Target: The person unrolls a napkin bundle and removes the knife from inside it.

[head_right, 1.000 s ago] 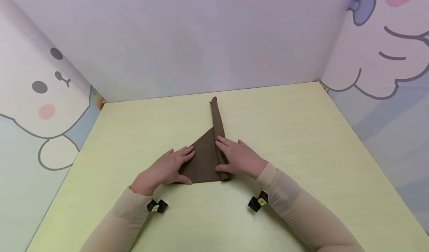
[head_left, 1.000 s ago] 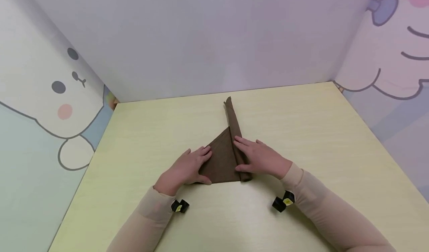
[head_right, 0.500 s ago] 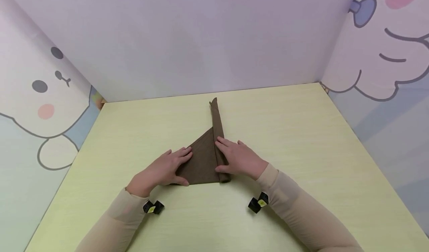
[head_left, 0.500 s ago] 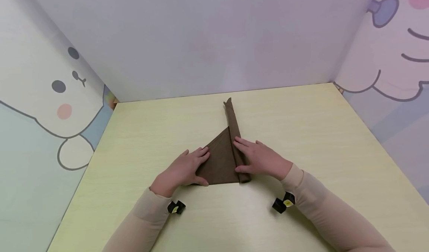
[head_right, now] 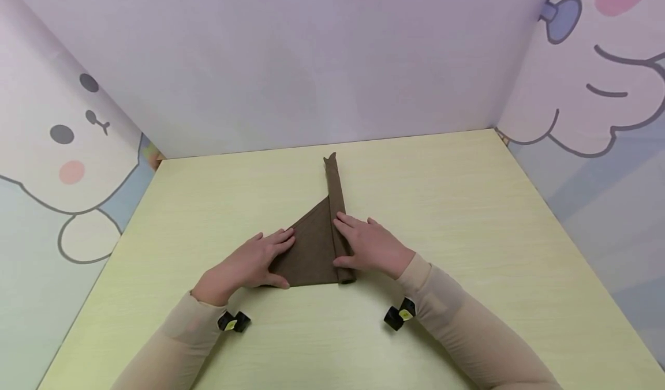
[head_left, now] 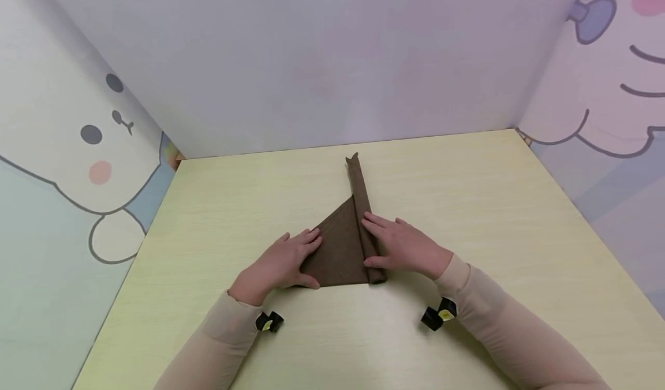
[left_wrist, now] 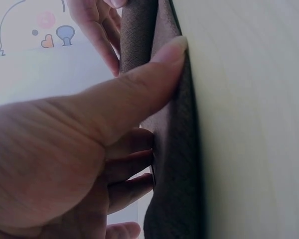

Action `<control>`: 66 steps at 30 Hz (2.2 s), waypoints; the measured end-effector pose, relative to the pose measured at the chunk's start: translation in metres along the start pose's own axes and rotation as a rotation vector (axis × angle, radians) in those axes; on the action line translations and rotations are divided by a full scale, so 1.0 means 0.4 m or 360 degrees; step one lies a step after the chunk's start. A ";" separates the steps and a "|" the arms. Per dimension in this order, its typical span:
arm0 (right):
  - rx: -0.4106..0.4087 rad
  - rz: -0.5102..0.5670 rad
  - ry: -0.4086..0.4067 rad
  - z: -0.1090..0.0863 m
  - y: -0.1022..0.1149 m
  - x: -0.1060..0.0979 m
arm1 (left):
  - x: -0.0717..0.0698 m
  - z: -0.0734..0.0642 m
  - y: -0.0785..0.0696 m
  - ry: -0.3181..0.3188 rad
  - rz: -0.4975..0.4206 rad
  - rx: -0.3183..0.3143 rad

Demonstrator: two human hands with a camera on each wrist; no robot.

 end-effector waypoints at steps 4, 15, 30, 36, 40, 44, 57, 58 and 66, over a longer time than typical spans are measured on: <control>-0.0003 -0.0007 -0.0003 0.000 0.001 0.001 | 0.002 -0.001 0.003 -0.0001 -0.0019 -0.0001; 0.0004 -0.0012 0.0022 -0.001 0.001 0.000 | 0.001 -0.012 0.009 -0.0007 -0.0055 0.0002; 0.0047 0.0008 0.0071 -0.003 -0.011 0.005 | 0.001 -0.017 0.015 -0.0004 -0.0062 -0.0007; 0.0076 0.0027 0.0111 -0.005 -0.018 0.007 | 0.003 -0.019 0.020 0.0017 -0.0067 -0.0042; 0.0088 0.0041 0.0126 -0.007 -0.021 0.005 | 0.004 -0.020 0.023 0.0017 -0.0055 -0.0059; 0.0089 0.0045 0.0132 -0.007 -0.024 0.006 | 0.004 -0.022 0.025 0.0005 -0.0061 -0.0049; 0.0086 0.0101 0.0128 -0.009 -0.032 0.004 | 0.004 -0.029 0.036 -0.0011 -0.0080 -0.0026; 0.0086 0.0104 0.0134 -0.009 -0.033 0.004 | 0.004 -0.030 0.036 -0.0011 -0.0076 -0.0026; 0.0088 0.0099 0.0148 -0.010 -0.039 0.006 | -0.001 -0.039 0.039 -0.0029 -0.0099 -0.0017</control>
Point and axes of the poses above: each hand's wrist, its own z-axis towards the middle knuckle, its own x-axis out of the palm, y = z × x, the point moved 5 cm from there along z, towards the middle knuckle, and after that the axes turned 9 degrees about -z, right-handed, at the moved point
